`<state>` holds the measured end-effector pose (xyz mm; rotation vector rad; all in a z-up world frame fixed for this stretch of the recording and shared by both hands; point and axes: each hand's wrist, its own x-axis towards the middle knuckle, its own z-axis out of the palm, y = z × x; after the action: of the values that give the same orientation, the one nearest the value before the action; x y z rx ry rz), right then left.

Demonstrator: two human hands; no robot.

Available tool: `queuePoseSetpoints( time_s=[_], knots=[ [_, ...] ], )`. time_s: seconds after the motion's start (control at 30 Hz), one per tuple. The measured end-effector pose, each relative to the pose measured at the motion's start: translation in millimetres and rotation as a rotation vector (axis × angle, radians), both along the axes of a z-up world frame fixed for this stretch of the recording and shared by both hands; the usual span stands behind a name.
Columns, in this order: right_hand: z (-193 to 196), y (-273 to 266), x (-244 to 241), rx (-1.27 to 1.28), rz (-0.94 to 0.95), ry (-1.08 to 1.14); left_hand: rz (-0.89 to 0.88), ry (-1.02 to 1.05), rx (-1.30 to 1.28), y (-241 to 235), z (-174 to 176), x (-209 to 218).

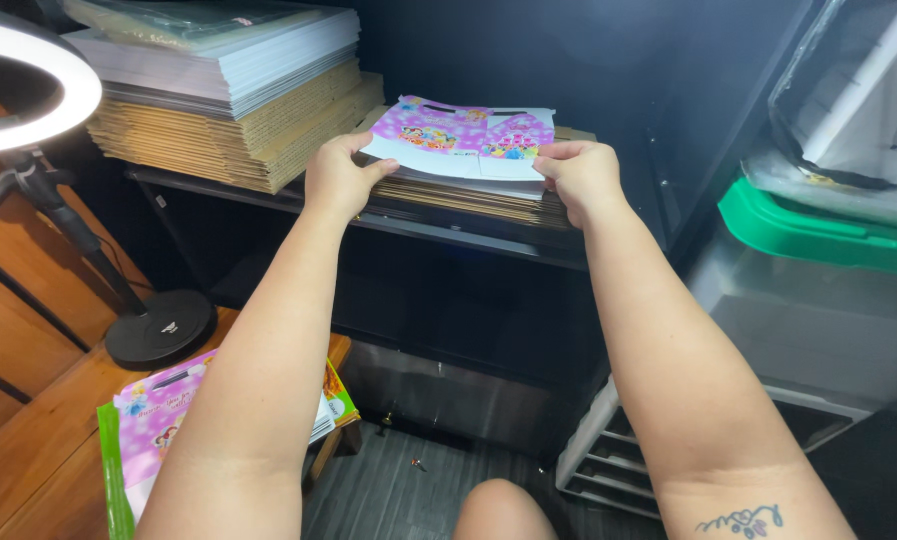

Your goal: The person sits on the floor and repeatedly picks up stacks of white paper and colorful printed sheets from a wooden bench. They place each stack onto a pile of cardboard sheets on a nearby black shelf, aligning them carefully.

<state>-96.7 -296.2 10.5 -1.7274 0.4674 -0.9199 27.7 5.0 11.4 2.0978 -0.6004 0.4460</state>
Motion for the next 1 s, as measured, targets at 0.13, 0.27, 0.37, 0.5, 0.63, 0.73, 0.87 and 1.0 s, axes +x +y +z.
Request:
queuePoseSetpoints(
  time_s=[0.13, 0.27, 0.37, 0.5, 0.63, 0.73, 0.87, 1.0],
  knots=[
    [6, 9, -13, -0.078, -0.004, 0.076, 0.000, 0.045, 0.026, 0, 3, -6],
    [8, 12, -20, -0.147, -0.018, 0.148, 0.010, 0.066, 0.079, 1, 6, -12],
    [9, 11, -23, -0.195, -0.024, 0.186, 0.013, 0.078, 0.098, 1, 7, -14],
    [9, 2, -18, -0.379, -0.063, 0.310, 0.029, 0.106, 0.140, 0, 8, -16],
    [10, 6, -16, -0.495, -0.117, 0.372, 0.045, 0.100, 0.177, -1, 5, -12],
    [11, 9, -18, -0.544, -0.116, 0.401, 0.053, 0.105, 0.183, -2, 5, -12],
    [23, 24, -37, -0.482, -0.075, 0.428, 0.054, 0.123, 0.183, -2, 6, -13],
    [35, 40, -56, -0.416, -0.041, 0.422, 0.037, 0.118, 0.159, -1, 8, -17]
  ],
)
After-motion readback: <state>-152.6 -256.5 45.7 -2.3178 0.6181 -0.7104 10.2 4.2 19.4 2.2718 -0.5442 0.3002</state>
